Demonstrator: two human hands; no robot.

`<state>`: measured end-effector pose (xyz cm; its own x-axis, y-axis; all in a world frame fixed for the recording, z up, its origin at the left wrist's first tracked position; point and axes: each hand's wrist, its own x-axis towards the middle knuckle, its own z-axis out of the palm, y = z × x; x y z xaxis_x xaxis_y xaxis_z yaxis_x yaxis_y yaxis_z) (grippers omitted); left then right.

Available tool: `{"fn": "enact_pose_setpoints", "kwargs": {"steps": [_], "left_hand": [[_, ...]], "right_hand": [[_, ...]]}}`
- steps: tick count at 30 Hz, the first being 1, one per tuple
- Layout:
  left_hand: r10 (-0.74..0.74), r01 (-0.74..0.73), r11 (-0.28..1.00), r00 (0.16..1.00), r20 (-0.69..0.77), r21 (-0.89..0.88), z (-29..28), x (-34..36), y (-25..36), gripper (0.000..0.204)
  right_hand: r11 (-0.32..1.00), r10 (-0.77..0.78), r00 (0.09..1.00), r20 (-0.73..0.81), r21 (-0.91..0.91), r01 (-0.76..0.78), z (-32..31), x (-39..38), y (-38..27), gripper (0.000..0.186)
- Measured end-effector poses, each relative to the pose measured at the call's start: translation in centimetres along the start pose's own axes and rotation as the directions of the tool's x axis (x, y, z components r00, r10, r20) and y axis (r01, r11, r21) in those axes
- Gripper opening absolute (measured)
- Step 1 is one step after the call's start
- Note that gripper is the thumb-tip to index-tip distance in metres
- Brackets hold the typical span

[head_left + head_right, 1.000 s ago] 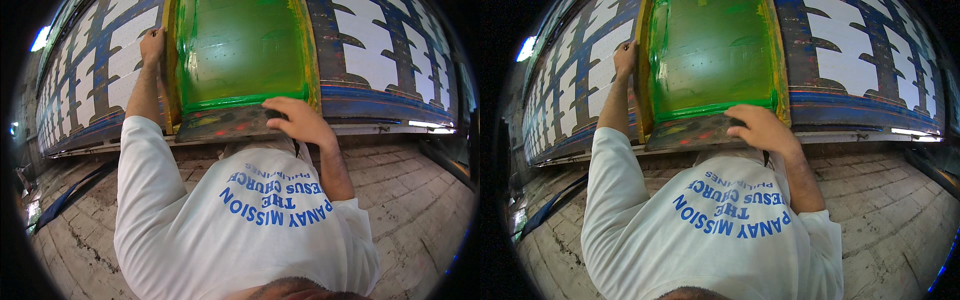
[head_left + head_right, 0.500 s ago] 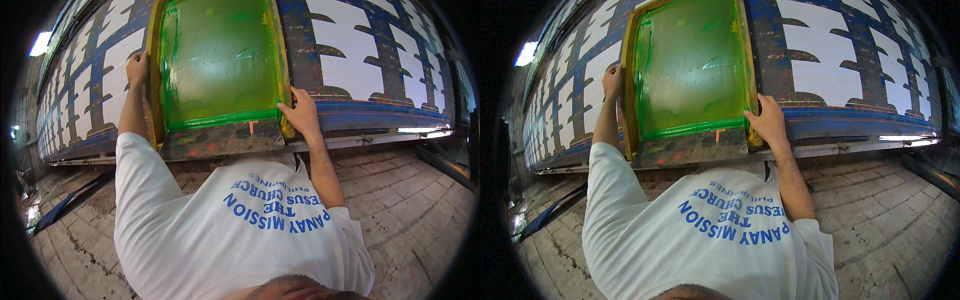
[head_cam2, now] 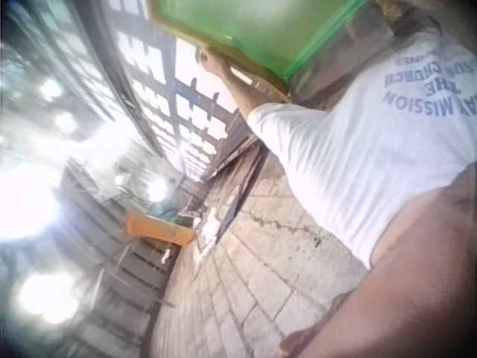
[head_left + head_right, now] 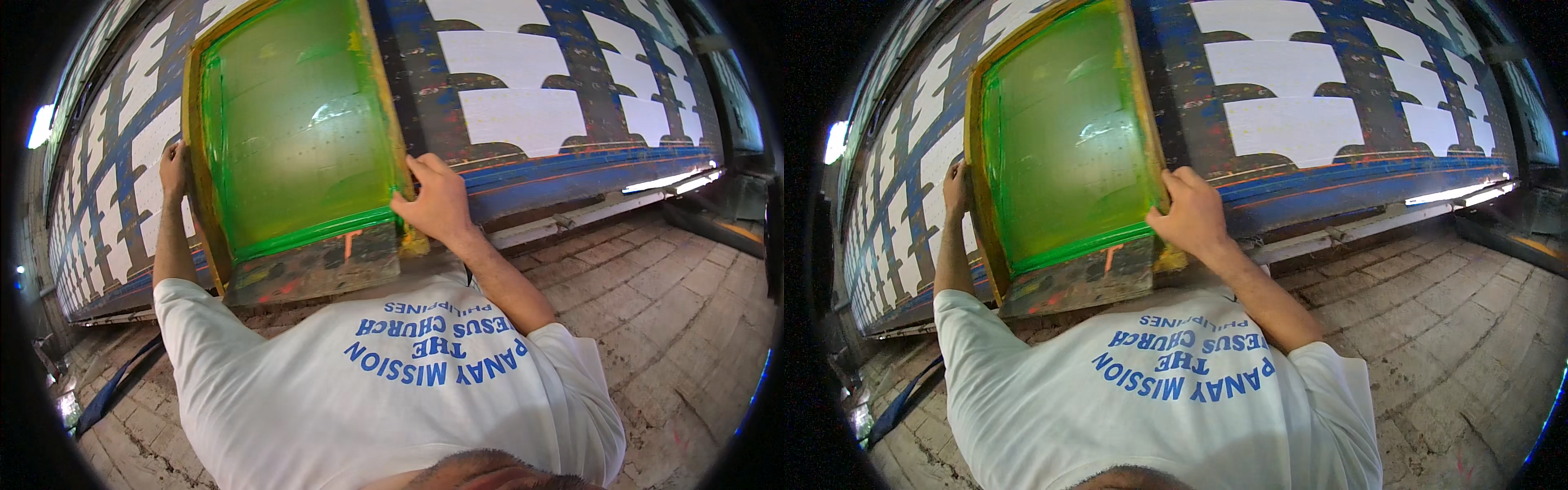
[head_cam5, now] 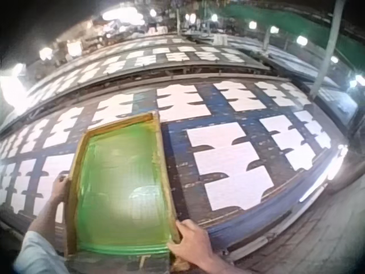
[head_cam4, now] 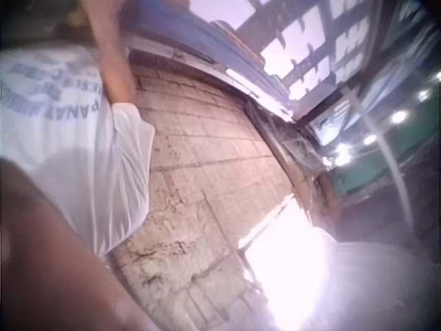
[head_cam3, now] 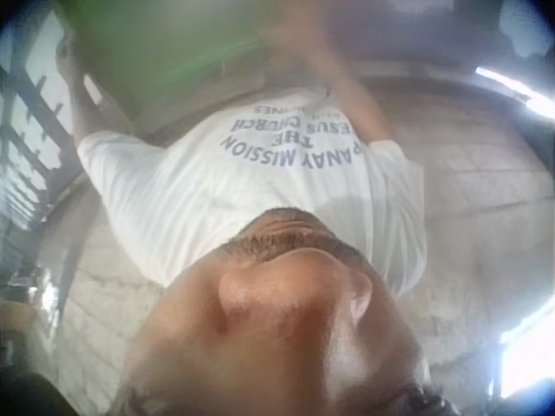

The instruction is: The person uses a squeegee to spread green ink across a screen printing frame and presses it onto a large flat surface with a patterned stencil. The person repeatedly lifts and repositions the screen to apply ink to different sections of the surface.

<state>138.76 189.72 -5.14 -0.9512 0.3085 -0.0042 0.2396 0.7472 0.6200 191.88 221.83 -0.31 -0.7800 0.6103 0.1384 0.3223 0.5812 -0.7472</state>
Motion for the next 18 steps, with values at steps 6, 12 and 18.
{"fn": "enact_pose_setpoints", "kwargs": {"steps": [6,12,18], "left_hand": [[0.011,0.010,0.978,0.995,0.096,-0.208,2.2,-0.7,7.9,0.053],[0.119,-0.118,0.980,0.993,-0.003,-0.163,13.1,-6.1,22.6,0.051],[0.122,-0.121,0.970,0.993,-0.007,-0.212,23.7,-12.5,32.5,0.051]], "right_hand": [[0.999,0.003,0.999,-0.038,-0.033,-0.004,-7.4,1.7,4.7,0.055],[0.997,0.045,0.996,-0.081,-0.059,-0.050,-20.1,2.4,16.6,0.052],[0.987,0.157,0.982,-0.107,0.040,-0.154,-29.4,1.5,26.9,0.055]]}}
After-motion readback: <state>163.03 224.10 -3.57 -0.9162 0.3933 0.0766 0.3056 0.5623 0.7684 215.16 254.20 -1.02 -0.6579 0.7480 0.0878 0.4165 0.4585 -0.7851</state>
